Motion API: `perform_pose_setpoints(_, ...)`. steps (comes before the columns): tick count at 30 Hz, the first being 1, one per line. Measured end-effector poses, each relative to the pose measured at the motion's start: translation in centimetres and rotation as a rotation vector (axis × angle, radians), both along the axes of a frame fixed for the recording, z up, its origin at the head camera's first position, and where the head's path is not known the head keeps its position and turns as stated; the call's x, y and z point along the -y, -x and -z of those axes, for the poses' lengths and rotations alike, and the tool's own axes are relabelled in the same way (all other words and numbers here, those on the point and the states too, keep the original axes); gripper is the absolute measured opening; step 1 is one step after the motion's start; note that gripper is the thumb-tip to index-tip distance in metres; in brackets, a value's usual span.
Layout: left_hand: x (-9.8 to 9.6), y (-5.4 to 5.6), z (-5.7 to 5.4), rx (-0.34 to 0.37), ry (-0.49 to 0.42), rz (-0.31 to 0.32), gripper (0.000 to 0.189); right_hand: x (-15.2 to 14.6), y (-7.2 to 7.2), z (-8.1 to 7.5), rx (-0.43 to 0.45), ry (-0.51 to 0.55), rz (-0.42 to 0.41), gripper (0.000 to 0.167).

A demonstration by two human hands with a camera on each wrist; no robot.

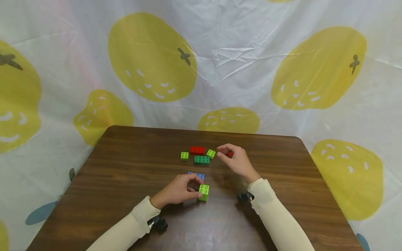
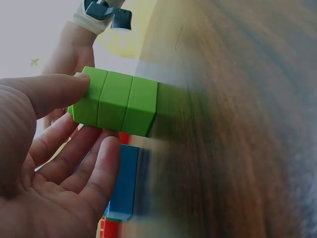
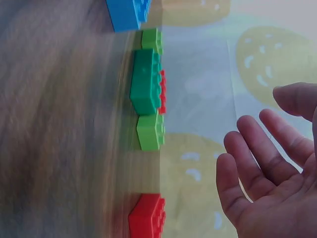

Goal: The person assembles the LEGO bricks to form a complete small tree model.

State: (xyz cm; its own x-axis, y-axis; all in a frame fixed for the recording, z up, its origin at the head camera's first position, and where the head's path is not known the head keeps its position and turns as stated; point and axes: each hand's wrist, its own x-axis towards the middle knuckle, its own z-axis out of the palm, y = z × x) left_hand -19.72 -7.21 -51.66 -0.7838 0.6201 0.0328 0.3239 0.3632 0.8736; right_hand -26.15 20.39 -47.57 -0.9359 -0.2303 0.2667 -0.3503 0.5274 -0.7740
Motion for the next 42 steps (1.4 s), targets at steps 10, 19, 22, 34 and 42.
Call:
perform_pose_setpoints(10,0.0,0.0,0.0,0.005,0.012,0.003,0.030,-1.4,2.0,1.0,-0.045,-0.009,0.133,0.023)
perform_pose_setpoints(19,0.1,0.1,0.1,-0.005,-0.004,0.000,0.030,-2.4,3.5,2.4,-0.012,-0.051,0.204,0.033)
perform_pose_setpoints(22,0.1,0.1,0.1,-0.002,-0.004,0.004,0.029,-2.8,3.8,2.8,0.018,-0.088,0.208,0.037)
perform_pose_setpoints(34,-0.2,0.0,0.0,-0.001,0.013,0.010,0.030,-3.9,4.4,4.4,0.154,-0.201,0.220,0.054)
perform_pose_setpoints(42,-0.1,0.0,0.0,-0.010,-0.003,0.012,0.030,-4.1,4.7,4.8,0.195,-0.263,0.226,0.058)
